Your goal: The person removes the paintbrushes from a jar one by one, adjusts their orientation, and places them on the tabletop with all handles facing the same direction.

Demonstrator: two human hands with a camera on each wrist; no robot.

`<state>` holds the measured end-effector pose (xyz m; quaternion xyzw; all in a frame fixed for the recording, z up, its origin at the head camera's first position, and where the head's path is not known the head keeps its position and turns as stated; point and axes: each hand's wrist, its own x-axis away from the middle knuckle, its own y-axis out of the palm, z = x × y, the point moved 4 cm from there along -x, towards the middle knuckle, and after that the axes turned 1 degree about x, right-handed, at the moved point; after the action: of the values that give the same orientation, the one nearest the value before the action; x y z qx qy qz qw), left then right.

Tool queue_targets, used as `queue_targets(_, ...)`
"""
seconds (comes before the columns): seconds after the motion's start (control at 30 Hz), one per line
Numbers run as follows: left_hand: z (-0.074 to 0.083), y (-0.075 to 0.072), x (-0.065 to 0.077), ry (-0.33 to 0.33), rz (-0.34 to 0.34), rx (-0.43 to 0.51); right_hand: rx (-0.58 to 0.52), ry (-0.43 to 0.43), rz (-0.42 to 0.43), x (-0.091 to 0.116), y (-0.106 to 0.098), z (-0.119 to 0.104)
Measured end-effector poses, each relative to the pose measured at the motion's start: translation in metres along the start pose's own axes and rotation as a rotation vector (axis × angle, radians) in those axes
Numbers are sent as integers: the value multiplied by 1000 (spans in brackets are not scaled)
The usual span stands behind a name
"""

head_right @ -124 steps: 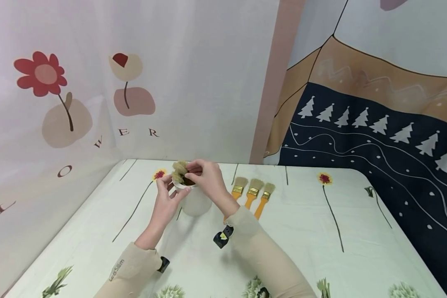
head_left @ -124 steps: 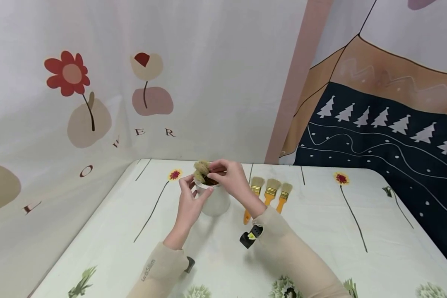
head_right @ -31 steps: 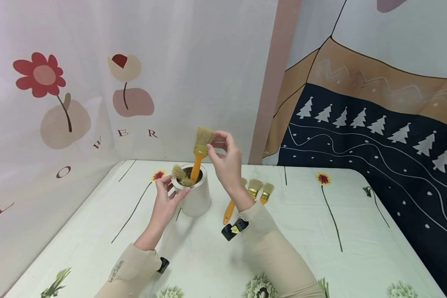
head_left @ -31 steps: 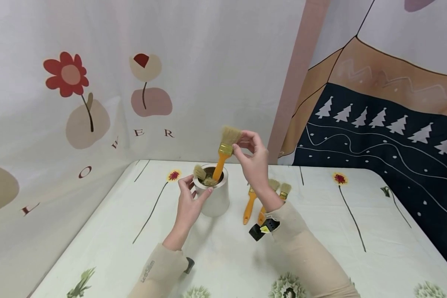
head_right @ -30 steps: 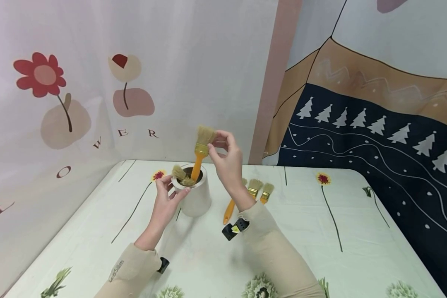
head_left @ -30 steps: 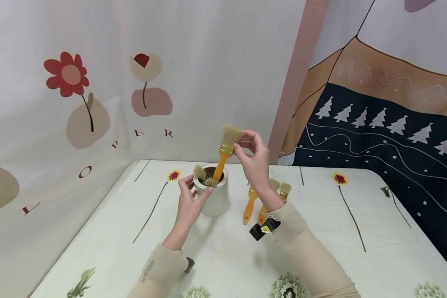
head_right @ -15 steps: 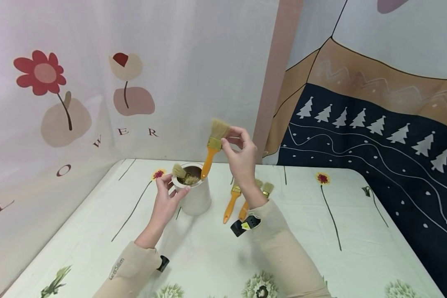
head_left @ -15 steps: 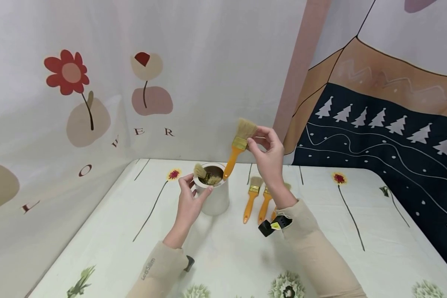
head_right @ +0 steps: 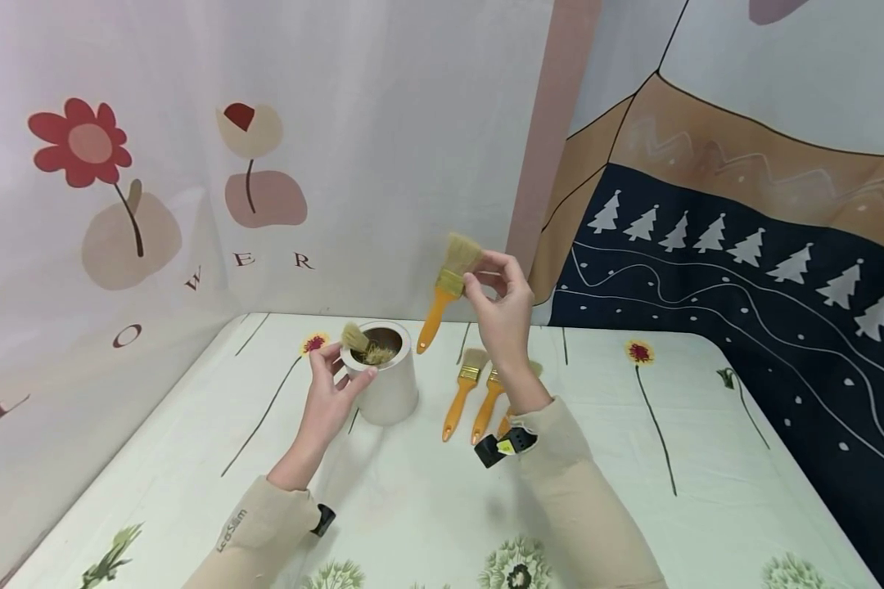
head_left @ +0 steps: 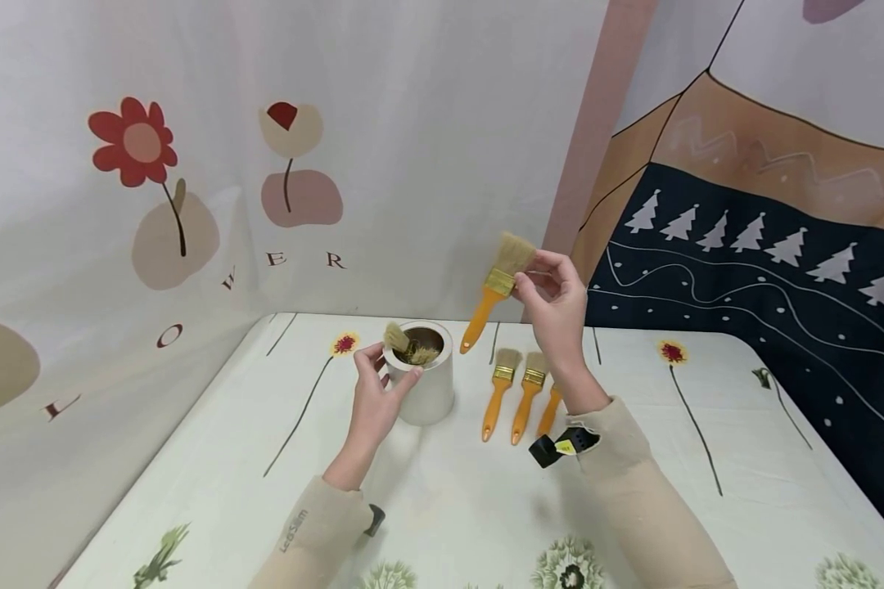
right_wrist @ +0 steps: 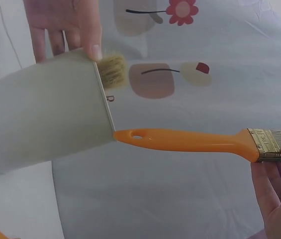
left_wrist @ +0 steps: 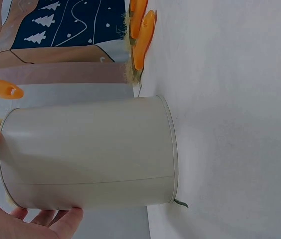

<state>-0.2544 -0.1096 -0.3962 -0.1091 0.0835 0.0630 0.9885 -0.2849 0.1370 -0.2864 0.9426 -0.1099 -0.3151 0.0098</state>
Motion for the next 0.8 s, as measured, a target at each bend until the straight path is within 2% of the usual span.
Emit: queue_targets(0.8,2,0,3,3,-4,9,110,40,72,-5,-36,15)
